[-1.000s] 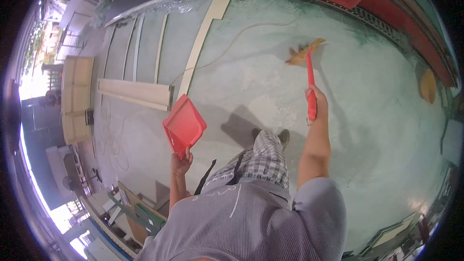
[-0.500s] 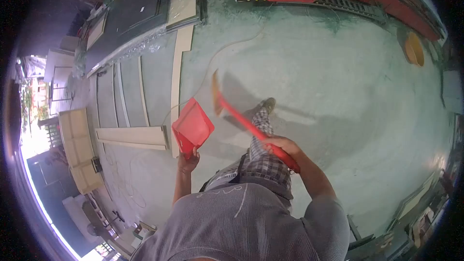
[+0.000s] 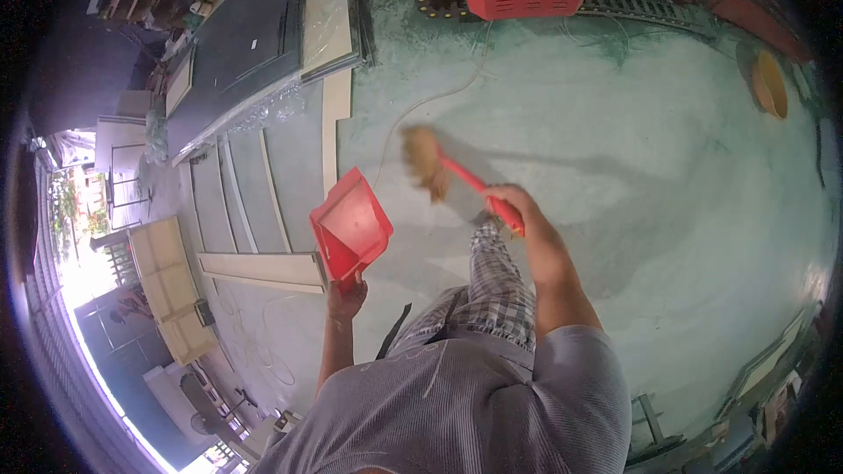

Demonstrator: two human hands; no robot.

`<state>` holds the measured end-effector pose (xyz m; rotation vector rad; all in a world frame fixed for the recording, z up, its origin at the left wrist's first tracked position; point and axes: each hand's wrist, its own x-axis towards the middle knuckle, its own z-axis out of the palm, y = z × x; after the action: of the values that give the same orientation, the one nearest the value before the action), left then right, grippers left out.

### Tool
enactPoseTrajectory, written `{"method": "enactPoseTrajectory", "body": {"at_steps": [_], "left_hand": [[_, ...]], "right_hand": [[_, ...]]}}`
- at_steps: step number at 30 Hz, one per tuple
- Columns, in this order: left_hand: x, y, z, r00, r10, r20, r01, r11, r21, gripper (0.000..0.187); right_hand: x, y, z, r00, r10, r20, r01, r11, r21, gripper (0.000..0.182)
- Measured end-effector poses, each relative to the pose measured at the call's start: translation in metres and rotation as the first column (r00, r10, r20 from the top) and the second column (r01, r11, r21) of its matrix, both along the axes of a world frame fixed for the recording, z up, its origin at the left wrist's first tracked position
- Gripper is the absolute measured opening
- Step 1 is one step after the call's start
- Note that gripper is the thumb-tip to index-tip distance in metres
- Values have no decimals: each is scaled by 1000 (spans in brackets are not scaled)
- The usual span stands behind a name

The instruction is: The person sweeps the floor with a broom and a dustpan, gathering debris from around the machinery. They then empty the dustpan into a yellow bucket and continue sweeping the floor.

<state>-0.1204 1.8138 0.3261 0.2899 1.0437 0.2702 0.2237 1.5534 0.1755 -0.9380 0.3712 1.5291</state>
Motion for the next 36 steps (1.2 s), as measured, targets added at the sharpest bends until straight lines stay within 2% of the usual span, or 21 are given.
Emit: {"method": "enactPoseTrajectory", "body": {"at_steps": [3,5,6,8,9,10,12,13,15,18,19,20,22,24,25,27,29,31,32,34,36], "left_hand": [[43,11,8,997,8,-79,-9,1000,-8,36],[46,17,-1,1000,-3,22,5,998,-62,35],[51,18,0,1000,-19,22,20,998,-54,35],[70,14,19,993,31,-111,-43,993,-110,34],[63,24,2,1000,3,26,2,980,-199,34],[69,23,5,999,-9,33,15,980,-198,34],[84,16,18,998,12,-66,-21,989,-147,34],[89,15,20,998,-4,-57,-4,989,-149,34],[102,13,33,997,5,-75,-16,988,-154,33],[116,21,21,999,-50,-16,48,992,-114,30],[120,22,22,997,-74,-12,72,991,-114,30],[125,23,23,992,-124,20,125,989,-74,31],[135,28,19,978,-200,56,202,978,-42,32],[136,45,-20,895,-416,162,411,909,65,31],[145,38,-12,885,-434,167,431,901,59,31],[165,16,19,963,-264,-47,264,964,-11,31],[173,12,19,946,-322,33,322,946,-17,31],[178,13,13,919,-380,103,384,923,-13,31],[179,14,7,925,-373,73,376,926,-29,31],[180,13,6,921,-388,34,389,920,-45,32],[185,0,24,951,-291,-105,284,956,-81,32]], "right_hand": [[81,5,3,915,-336,-222,357,932,58,22],[107,-1,31,789,-491,-370,549,833,65,23],[119,-8,31,750,-565,-345,621,780,71,21],[148,-33,41,751,-610,-253,647,757,98,19],[156,-47,38,732,-630,-260,669,736,104,18],[159,-65,47,695,-650,-307,692,721,37,18],[155,-100,67,694,-706,-139,717,696,41,17],[149,-116,73,684,-718,-130,727,685,46,17],[140,-146,98,671,-721,175,738,673,-54,22],[107,-172,125,613,-724,316,763,646,1,24],[93,-182,129,632,-649,424,713,701,9,26],[78,-188,133,614,-664,426,731,682,9,26],[52,-197,154,658,-519,545,647,760,-57,33],[21,-203,169,719,-447,532,579,809,-102,40],[6,-202,174,751,-449,484,566,816,-122,45],[-13,-195,197,865,-322,385,412,894,-177,44],[-22,-192,205,899,-283,335,357,915,-186,43],[-29,-187,183,971,-131,201,150,985,-84,40],[-31,-182,173,969,-150,197,169,982,-80,40],[-32,-179,154,955,41,294,-20,997,-75,38],[-37,-186,137,917,171,359,-132,983,-130,34]]}}
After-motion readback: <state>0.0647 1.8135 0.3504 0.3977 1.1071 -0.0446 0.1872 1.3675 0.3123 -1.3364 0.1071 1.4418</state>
